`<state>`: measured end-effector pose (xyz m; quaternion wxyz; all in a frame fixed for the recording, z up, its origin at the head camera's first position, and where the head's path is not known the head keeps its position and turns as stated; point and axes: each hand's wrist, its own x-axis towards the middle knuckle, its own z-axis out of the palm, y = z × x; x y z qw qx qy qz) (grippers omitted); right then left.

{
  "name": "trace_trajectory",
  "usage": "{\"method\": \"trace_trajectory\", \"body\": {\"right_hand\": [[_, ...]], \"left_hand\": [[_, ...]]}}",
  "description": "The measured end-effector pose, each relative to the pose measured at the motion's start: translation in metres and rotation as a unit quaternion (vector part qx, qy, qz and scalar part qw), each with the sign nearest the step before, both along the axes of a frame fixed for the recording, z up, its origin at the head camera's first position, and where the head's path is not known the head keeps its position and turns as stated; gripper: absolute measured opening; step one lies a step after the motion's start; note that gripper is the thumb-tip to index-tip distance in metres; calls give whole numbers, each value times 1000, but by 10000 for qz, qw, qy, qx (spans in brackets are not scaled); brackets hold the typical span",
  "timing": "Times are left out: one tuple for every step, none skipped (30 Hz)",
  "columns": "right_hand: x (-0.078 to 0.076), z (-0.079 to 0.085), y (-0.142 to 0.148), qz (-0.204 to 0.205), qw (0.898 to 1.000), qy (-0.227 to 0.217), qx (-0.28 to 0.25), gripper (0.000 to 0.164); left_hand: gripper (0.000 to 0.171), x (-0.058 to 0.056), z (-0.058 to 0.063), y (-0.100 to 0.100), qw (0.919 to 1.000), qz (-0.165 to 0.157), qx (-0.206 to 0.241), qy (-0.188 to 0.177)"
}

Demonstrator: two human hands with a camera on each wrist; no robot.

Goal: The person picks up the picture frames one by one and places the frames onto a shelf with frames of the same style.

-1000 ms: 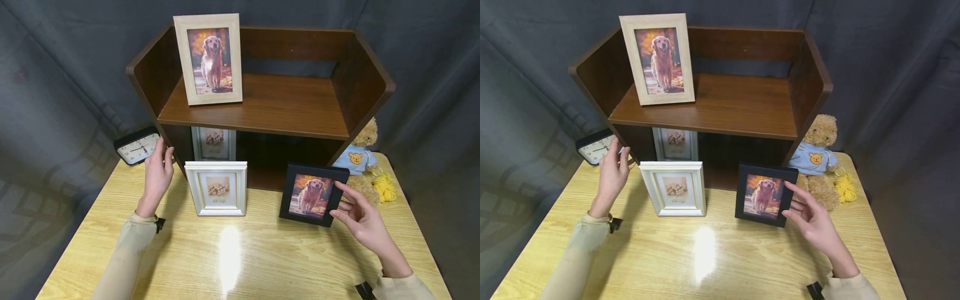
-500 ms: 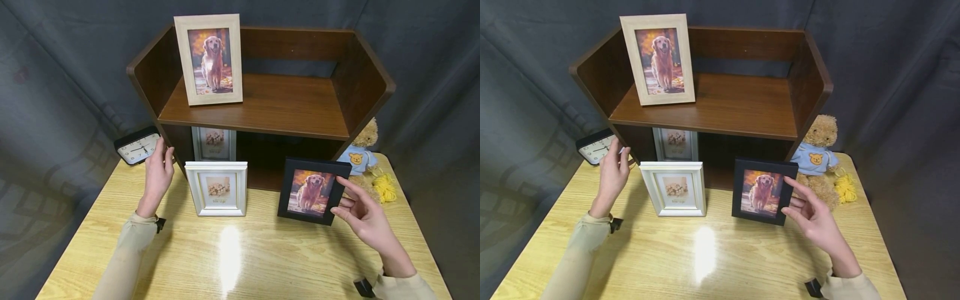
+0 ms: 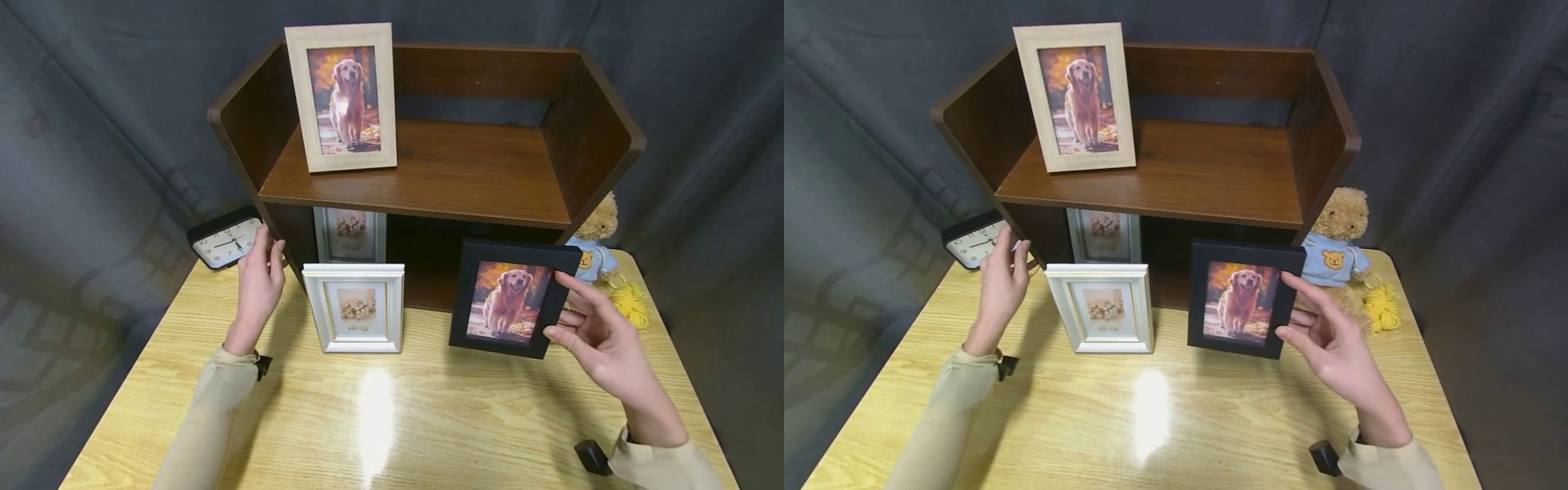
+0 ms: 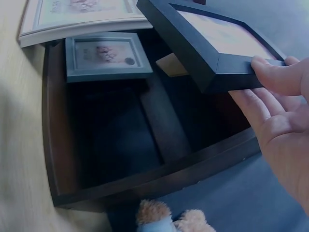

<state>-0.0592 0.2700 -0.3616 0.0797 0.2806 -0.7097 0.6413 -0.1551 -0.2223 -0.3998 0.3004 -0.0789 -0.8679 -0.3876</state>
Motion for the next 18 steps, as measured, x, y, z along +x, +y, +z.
{"method": "trace_trajectory", "body": {"right_hand": [[0, 2, 0, 0, 10000, 23, 32, 76], [0, 4, -1, -25, 10000, 34, 82, 75], [-1, 5, -1, 2, 10000, 45, 64, 75], [-2, 7, -2, 48, 10000, 75, 32, 75], [-2, 8, -2, 66, 9999, 128, 53, 75], [-3, 9, -2, 67, 9998, 176, 65, 75], [-3, 10, -3, 120, 9997, 217, 12, 75], [-4, 12, -3, 131, 9997, 226, -23, 76], [-5, 13, -3, 183, 9995, 262, -72, 75], [-4, 14, -4, 139, 9995, 270, -35, 76], [-5, 16, -4, 149, 9994, 291, -62, 76], [-5, 18, -5, 131, 9995, 285, -64, 77], [-5, 19, -6, 169, 9994, 285, -119, 78], [-6, 21, -7, 177, 9993, 307, -131, 77], [-6, 23, -7, 177, 9992, 318, -143, 77], [-7, 25, -8, 139, 9994, 295, -138, 78], [-7, 27, -9, 143, 9994, 285, -156, 79], [-8, 29, -10, 134, 9994, 270, -160, 79]], "left_hand": [[28, 0, 0, 0, 10000, 1, 6, -4], [28, 0, 0, 0, 10000, 6, 7, -7], [29, 0, 0, 0, 10000, 8, 12, -12], [29, 0, 0, 0, 10000, 10, 14, -15], [29, 0, 0, 0, 10000, 18, 21, -18], [29, 0, -1, 0, 10000, 24, 33, -22], [29, 0, -1, 0, 10000, 23, 40, -23], [29, 0, -1, 0, 10000, 24, 46, -23], [29, 0, -1, 0, 10000, 22, 53, -24], [29, 0, -1, 0, 10000, 23, 56, -21], [29, 0, -1, 0, 10000, 20, 64, -19], [29, 0, 0, 0, 10000, 15, 67, -18], [29, 0, 0, 1, 10000, 9, 66, -16], [29, 0, 0, 1, 10000, 11, 63, -16], [29, 0, 0, 0, 10000, 6, 68, -21], [29, 0, 0, 0, 10000, 5, 70, -26], [29, 0, 0, 0, 10000, 6, 75, -36], [29, 0, 0, 0, 10000, 11, 76, -50]]}}
